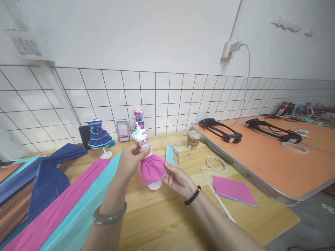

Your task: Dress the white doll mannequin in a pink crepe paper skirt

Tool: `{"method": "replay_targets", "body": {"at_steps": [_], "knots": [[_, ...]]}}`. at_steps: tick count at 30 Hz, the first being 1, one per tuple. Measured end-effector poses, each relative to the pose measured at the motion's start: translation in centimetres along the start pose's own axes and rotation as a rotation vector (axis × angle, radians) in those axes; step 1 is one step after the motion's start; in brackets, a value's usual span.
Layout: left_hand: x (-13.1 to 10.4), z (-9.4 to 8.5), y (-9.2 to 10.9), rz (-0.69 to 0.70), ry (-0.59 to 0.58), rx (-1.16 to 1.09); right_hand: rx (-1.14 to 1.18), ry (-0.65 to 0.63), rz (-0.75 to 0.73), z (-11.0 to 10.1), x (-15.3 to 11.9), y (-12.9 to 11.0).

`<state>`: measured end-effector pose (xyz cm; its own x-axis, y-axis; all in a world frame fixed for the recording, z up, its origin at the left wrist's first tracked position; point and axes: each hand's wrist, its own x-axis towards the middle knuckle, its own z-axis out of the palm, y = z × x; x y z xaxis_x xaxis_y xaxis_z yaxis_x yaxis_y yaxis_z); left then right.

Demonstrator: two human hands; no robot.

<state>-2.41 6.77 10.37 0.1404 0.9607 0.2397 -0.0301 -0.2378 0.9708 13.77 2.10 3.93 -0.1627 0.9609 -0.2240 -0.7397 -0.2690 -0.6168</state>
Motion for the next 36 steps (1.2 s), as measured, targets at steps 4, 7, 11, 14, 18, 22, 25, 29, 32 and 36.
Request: {"method": "replay_targets", "body": {"at_steps": [4,7,11,14,18,22,25,29,32,36], "knots": [[0.0,0.0,-0.1,-0.002,0.002,0.025,0.053,0.025,-0.008,-0.6,0.1,0.0],[0.0,0.1,-0.1,-0.001,0.011,0.031,0.065,0.028,0.005,-0.7,-0.1,0.4],[0.0,0.2,0.0,0.018,0.023,0.053,0.054,-0.013,0.015,-0.2,-0.7,1.4],[0.1,0.1,-0.2,0.023,0.02,0.057,0.034,-0.061,0.023,0.4,-1.2,1.8],[0.1,-0.1,-0.2,0.024,0.024,0.066,0.032,-0.076,-0.005,0.7,-1.4,1.9],[0.0,0.0,-0.1,0.019,0.032,0.075,0.053,-0.066,-0.026,0.5,-1.3,2.1],[0.1,0.0,-0.1,0.02,0.025,0.07,0.073,-0.046,-0.019,0.4,-1.2,2.3],[0.0,-0.3,0.3,0.041,-0.005,0.034,0.101,-0.024,0.018,0.2,-1.0,2.0],[-0.2,-0.6,0.7,0.048,-0.043,0.038,0.112,-0.004,0.046,0.1,-0.7,1.7],[-0.5,-1.0,1.2,0.051,-0.121,0.081,0.117,0.02,0.071,0.0,-0.4,1.8]]}}
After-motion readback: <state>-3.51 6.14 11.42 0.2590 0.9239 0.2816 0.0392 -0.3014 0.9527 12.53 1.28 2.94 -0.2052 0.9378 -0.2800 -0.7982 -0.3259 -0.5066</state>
